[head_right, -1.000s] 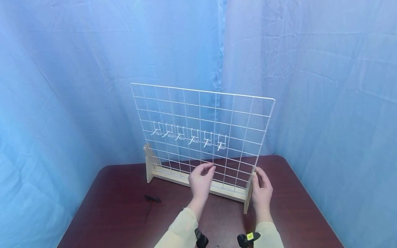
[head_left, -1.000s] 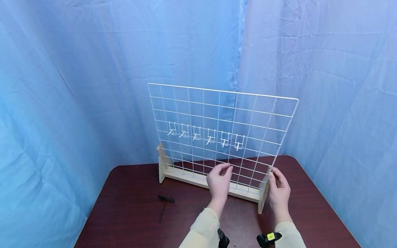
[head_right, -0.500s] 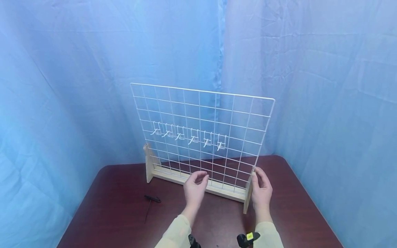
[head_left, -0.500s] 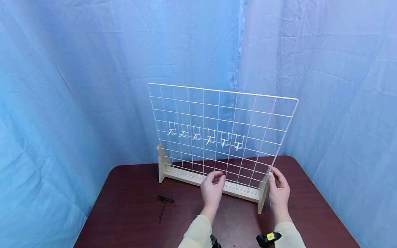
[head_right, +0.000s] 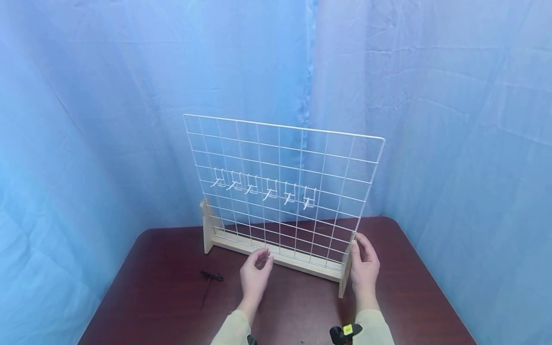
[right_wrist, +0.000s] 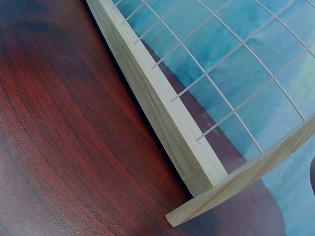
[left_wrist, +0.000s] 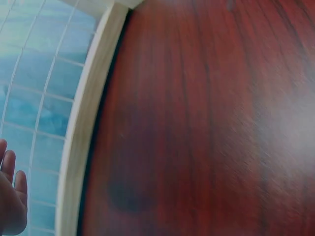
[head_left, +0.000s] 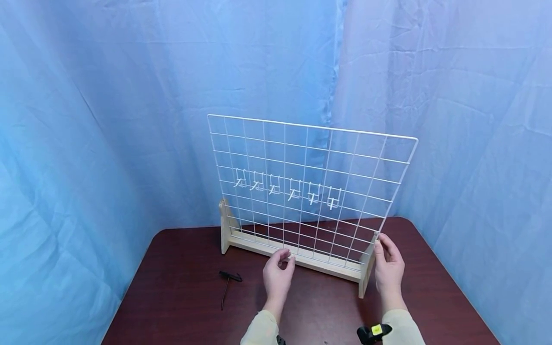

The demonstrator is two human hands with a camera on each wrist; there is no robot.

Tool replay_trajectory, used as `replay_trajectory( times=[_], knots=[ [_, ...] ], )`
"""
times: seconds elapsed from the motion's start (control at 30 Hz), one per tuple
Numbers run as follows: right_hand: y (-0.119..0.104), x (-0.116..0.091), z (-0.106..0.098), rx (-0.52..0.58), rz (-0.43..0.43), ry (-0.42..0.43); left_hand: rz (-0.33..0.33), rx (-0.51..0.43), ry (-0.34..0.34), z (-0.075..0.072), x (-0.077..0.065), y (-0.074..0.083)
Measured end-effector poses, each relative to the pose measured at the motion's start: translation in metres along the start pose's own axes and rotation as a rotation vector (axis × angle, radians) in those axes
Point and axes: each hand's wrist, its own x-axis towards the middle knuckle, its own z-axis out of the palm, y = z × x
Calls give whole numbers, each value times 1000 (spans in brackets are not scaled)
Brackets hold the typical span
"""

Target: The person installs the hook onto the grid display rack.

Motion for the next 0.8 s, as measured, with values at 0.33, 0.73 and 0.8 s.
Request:
replay_trajectory(
  times=[0.33, 0.73, 0.8],
  knots=[
    [-1, 0, 1, -7, -4, -3, -84, 94, 61, -25, -13, -32],
    [19, 5, -8, -23, 22, 23, -169, 153, 133, -61, -11, -58],
    [22, 5, -9, -24, 21, 25, -174, 153, 155, -66, -11, -60]
  ],
)
